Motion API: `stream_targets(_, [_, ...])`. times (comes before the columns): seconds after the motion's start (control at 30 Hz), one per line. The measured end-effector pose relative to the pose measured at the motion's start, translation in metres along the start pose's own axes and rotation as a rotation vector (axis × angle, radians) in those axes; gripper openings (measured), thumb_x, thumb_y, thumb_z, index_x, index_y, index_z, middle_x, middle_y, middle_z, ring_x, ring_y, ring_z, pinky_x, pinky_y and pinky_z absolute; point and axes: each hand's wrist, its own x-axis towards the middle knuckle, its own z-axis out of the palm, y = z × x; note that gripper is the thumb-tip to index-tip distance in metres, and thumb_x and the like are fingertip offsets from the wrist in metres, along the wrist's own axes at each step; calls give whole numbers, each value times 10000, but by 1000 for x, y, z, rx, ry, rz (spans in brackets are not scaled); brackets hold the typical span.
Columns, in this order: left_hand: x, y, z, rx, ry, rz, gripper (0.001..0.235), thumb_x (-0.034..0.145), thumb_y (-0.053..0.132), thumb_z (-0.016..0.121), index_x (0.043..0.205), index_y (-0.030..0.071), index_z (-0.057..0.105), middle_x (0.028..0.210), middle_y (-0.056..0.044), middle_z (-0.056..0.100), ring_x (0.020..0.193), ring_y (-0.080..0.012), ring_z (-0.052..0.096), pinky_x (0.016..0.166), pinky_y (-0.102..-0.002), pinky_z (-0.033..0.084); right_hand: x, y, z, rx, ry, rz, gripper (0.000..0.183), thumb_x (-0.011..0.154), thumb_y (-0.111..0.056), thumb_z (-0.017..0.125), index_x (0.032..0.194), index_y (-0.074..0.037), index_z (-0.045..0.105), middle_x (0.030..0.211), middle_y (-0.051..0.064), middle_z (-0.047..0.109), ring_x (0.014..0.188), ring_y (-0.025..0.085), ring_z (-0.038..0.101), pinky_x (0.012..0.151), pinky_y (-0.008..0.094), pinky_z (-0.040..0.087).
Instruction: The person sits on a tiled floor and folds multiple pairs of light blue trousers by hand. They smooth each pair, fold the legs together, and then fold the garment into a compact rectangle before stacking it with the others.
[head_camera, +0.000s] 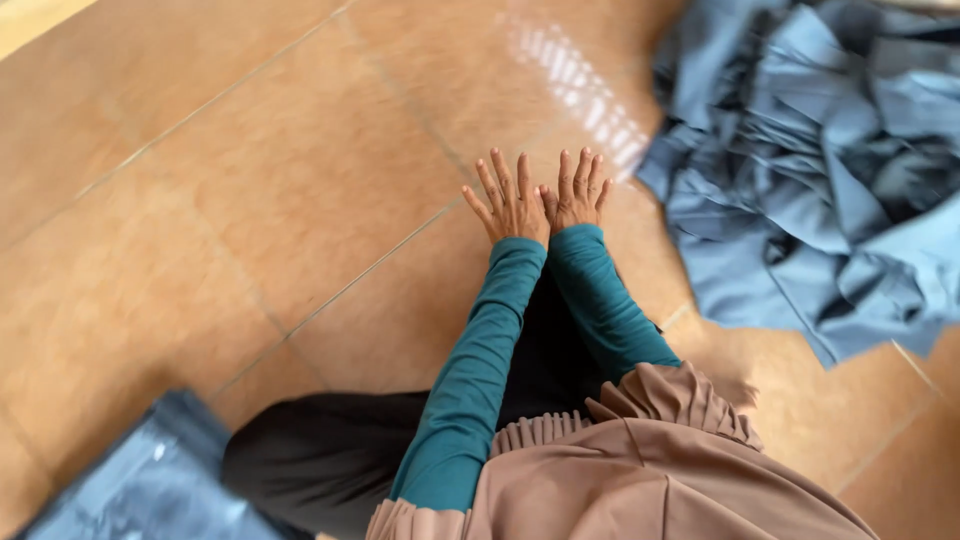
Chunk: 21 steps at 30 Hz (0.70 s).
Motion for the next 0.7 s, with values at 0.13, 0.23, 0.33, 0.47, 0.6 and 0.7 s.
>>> stream_targets(0.13, [-17, 75, 23, 60, -70, 227, 618, 1128, 354, 392, 1658, 275, 86, 1723, -120, -132, 1565, -386, -188, 1205, -697, -155, -34, 79, -15, 50, 95, 222, 718, 1074, -685, 221, 1667, -362, -23, 1735, 55, -109, 1584, 301, -134, 1266, 588, -43])
stream_targets(0.23, [-40, 116, 38, 87, -78, 393, 609, 1114, 329, 420, 1650, 264, 138, 1726, -129, -87, 1571, -389, -148, 1212, -689, -134, -70, 116, -34, 79, 121, 355, 689, 1093, -620, 248, 1671, -335, 5, 1739, 74, -47, 1590, 308, -76, 1266, 584, -6])
stream_targets(0.33, [-61, 139, 70, 94, -85, 537, 608, 1090, 286, 450, 1640, 252, 193, 1730, -135, -24, 1583, -381, -71, 1230, -670, -96, -104, 150, -27, 127, 100, 463, 682, 1091, -605, 248, 1667, -337, 2, 1737, 76, -34, 1590, 307, -64, 1264, 591, 8])
stream_targets(0.47, [-75, 155, 117, 38, -267, 659, 576, 1074, 305, 416, 1615, 257, 228, 1725, -130, 51, 1585, -367, 77, 1256, -627, -25, -137, 179, -26, 152, 200, 553, 702, 1074, -568, 377, 1672, -329, 97, 1736, 97, 25, 1590, 318, -3, 1251, 605, 27])
stream_targets(0.6, [-70, 165, 127, 32, -302, 751, 572, 1069, 364, 421, 1603, 252, 247, 1712, -140, 116, 1571, -374, 149, 1254, -635, 31, -130, 229, -84, -65, 463, 642, 827, 1010, -617, 579, 1680, -290, 221, 1709, 238, 48, 1575, 410, 20, 1201, 532, -95])
stream_targets(0.7, [-61, 169, 144, -11, -340, 748, 564, 1063, 430, 378, 1590, 281, 245, 1694, -123, 160, 1555, -358, 212, 1245, -643, 107, -116, 267, -151, -158, 541, 737, 1085, 885, -393, 944, 1683, -229, 228, 1647, 338, -4, 1523, 533, -10, 1196, 659, -26])
